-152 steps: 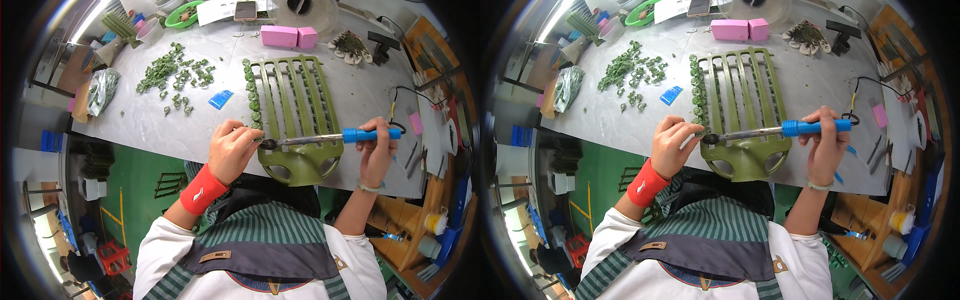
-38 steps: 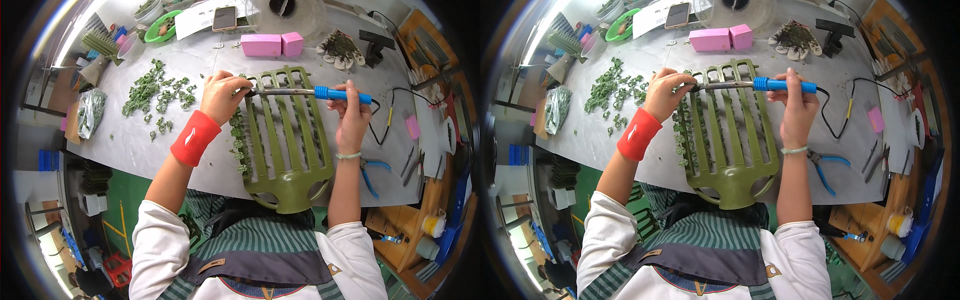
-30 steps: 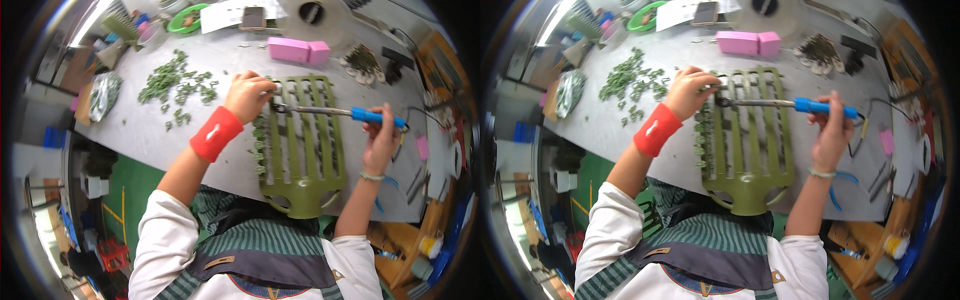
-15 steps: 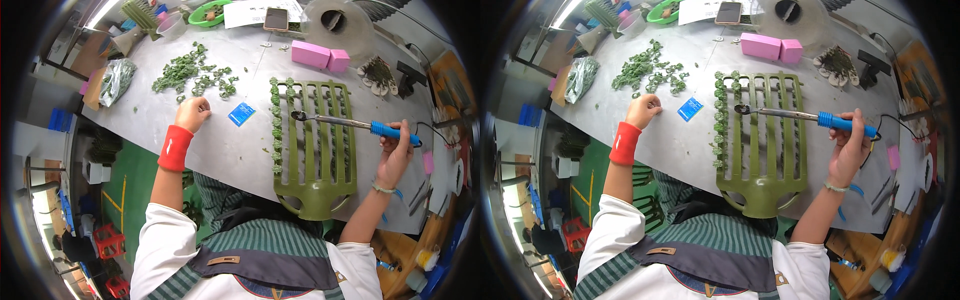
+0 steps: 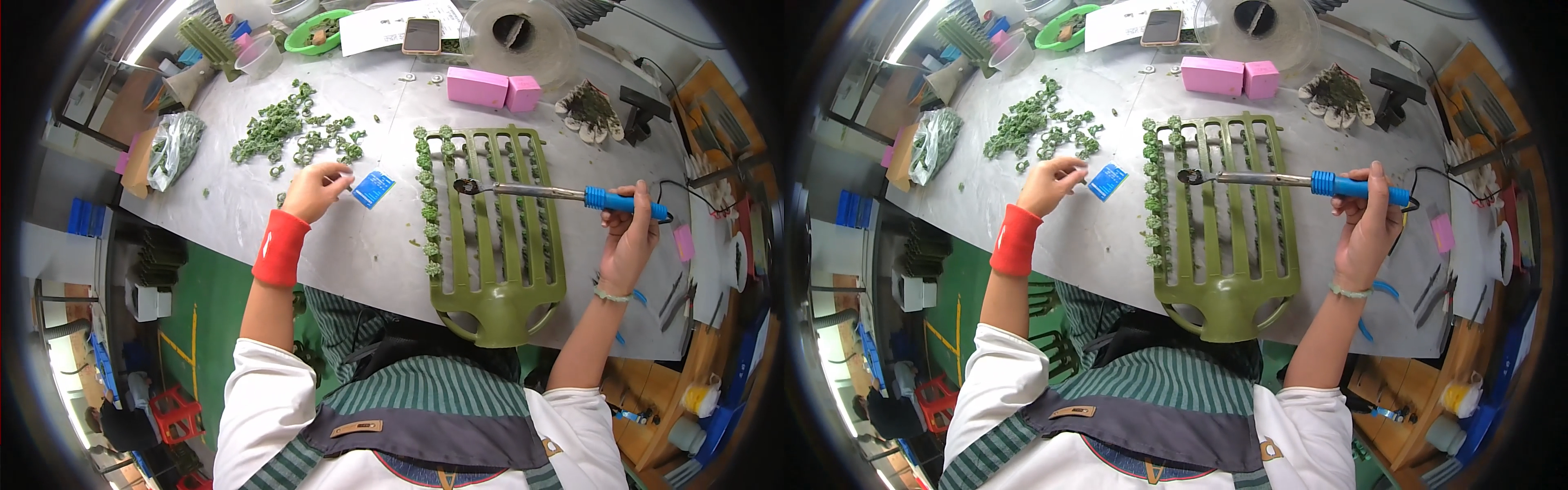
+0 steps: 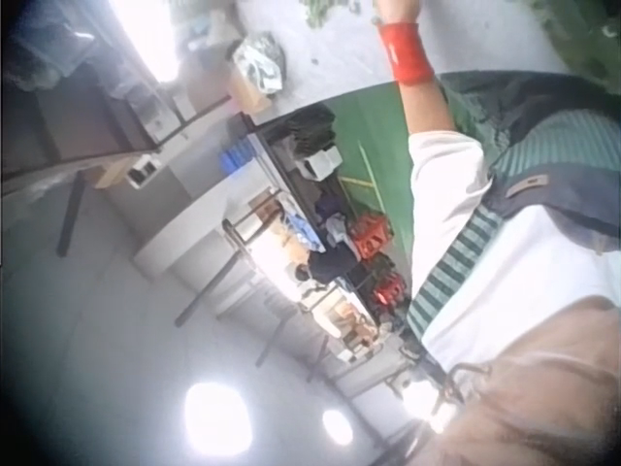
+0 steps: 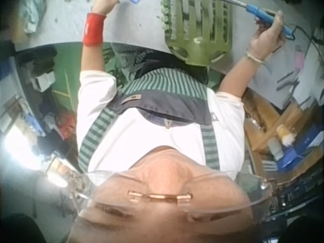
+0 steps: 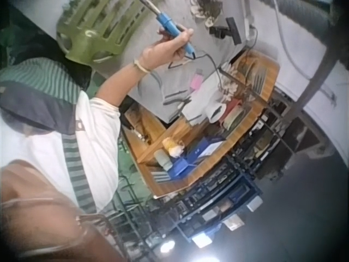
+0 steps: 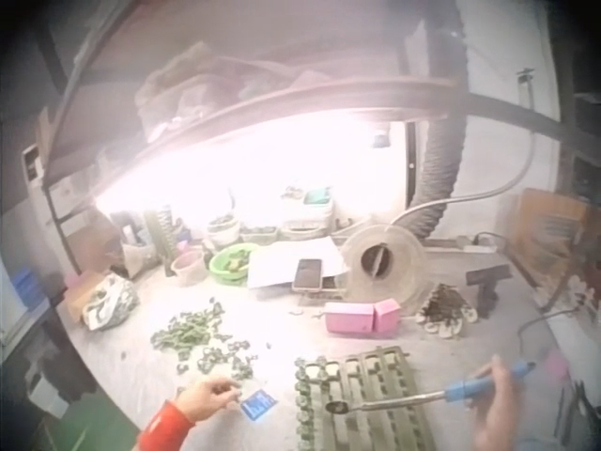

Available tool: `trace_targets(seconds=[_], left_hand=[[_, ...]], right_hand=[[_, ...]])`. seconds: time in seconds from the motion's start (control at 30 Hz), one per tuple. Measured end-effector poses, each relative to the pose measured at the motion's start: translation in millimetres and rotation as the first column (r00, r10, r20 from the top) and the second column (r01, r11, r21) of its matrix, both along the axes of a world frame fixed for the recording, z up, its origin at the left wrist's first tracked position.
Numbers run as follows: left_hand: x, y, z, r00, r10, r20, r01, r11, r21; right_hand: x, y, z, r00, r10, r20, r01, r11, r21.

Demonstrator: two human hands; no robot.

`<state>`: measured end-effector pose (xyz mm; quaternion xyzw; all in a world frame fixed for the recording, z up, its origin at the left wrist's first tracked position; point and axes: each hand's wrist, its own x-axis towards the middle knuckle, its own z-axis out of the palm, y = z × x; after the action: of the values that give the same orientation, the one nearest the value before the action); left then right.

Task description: The person places small green artificial succulent heads into the slots of a green plastic frame. They use a heated tool to melt the plastic stems of the heads, securing them to the frame one by one.

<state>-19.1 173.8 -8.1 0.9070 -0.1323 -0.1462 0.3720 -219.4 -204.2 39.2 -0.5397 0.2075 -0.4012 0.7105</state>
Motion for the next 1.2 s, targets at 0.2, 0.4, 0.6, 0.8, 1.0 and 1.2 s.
trace_targets(seconds=[0.2,0.4,0.6,0.8,1.0,1.2], left_hand=[[-17.1,-24.8,30.1,1.000,0.021,-0.022,-0.027,0.935,-0.353],[-41.4,-81.8,50.1,0.969,-0.246,-0.008,0.222,0.890,-0.397],[-40.5,-116.0,30.7,0.953,-0.242,0.184,0.292,0.897,-0.332],[-36.8,-135.0,11.0,0.747,-0.248,0.617,0.319,0.948,-0.006],[-31.7,-141.2,0.8,0.632,-0.304,0.713,0.316,0.941,0.121],[-29.4,-130.4,0.4,0.610,-0.351,0.710,0.296,0.933,0.207]], right_hand=[[-0.9,0.0,-0.8,1.000,0.005,0.006,-0.005,1.000,-0.002],[0.9,-2.3,-3.8,1.000,0.011,0.010,-0.011,1.000,0.012],[6.0,-7.0,-18.1,0.999,0.036,0.038,-0.037,0.999,0.031],[13.3,-2.9,-30.9,0.999,0.013,0.052,-0.016,0.998,0.057],[21.5,7.5,-33.3,0.996,0.054,0.065,-0.057,0.997,0.054],[9.1,3.9,-21.2,0.999,-0.036,0.012,0.036,0.999,-0.001]])
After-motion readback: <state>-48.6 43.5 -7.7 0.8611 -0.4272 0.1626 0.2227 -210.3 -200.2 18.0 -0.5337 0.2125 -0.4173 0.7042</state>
